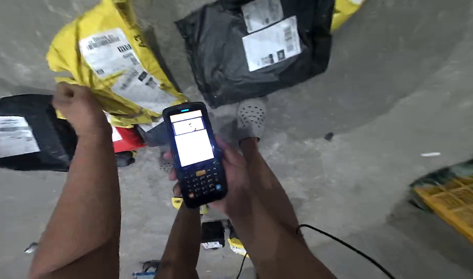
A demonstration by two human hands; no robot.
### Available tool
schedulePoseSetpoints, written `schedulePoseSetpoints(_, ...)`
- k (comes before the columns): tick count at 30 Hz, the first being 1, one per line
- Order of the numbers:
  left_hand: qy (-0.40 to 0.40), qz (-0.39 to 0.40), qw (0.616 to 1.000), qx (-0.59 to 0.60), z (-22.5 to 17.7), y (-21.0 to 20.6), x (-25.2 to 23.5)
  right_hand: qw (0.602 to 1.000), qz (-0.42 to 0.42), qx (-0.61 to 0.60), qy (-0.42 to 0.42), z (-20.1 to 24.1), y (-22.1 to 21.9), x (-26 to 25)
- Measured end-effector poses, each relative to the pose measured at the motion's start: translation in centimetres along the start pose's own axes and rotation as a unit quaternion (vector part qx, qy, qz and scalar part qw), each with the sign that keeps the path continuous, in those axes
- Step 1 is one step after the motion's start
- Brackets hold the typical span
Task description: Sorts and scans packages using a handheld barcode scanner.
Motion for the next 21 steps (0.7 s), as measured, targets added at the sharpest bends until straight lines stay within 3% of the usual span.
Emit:
schedulePoseSetpoints(2, -0.044, 0.0, 0.994, -0.099, -0.4, -1.6, 1.0, 0.998, -0.051, 0.004, 0.046, 1.3, 0.4, 0.3)
schedulePoseSetpoints(8, -0.114, 0.226, 0.956, -0.146, -5.7, -15.9, 6.8, 0.979, -0.115, -0.011, 0.167, 5.9, 0.8, 0.7)
schedulePoseSetpoints(15, -0.238, 0.271, 0.898, -0.254, -15.3, -31.8, 3.5, 0.952, -0.137, -0.029, 0.273, 9.2, 0.8, 0.4)
schedulePoseSetpoints(18, -0.184, 0.349, 0.861, -0.32, -16.9, -35.4, 2.1, 0.953, -0.119, -0.059, 0.271, 9.7, 0.9, -0.1)
schedulePoseSetpoints(21, -0.123, 0.408, 0.88, -0.208, -16.8, -35.1, 1.7, 0.965, -0.131, -0.093, 0.208, 9.6, 0.0, -0.2)
Point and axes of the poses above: each hand's wrist, its own x-axis away from the middle knuckle, its own y-axis out of the back of the hand, z = x × y, the point moved 4 cm from there along -x, towards the middle knuckle, and after that the axes turned 7 degrees about -z, right-handed, at the moved point
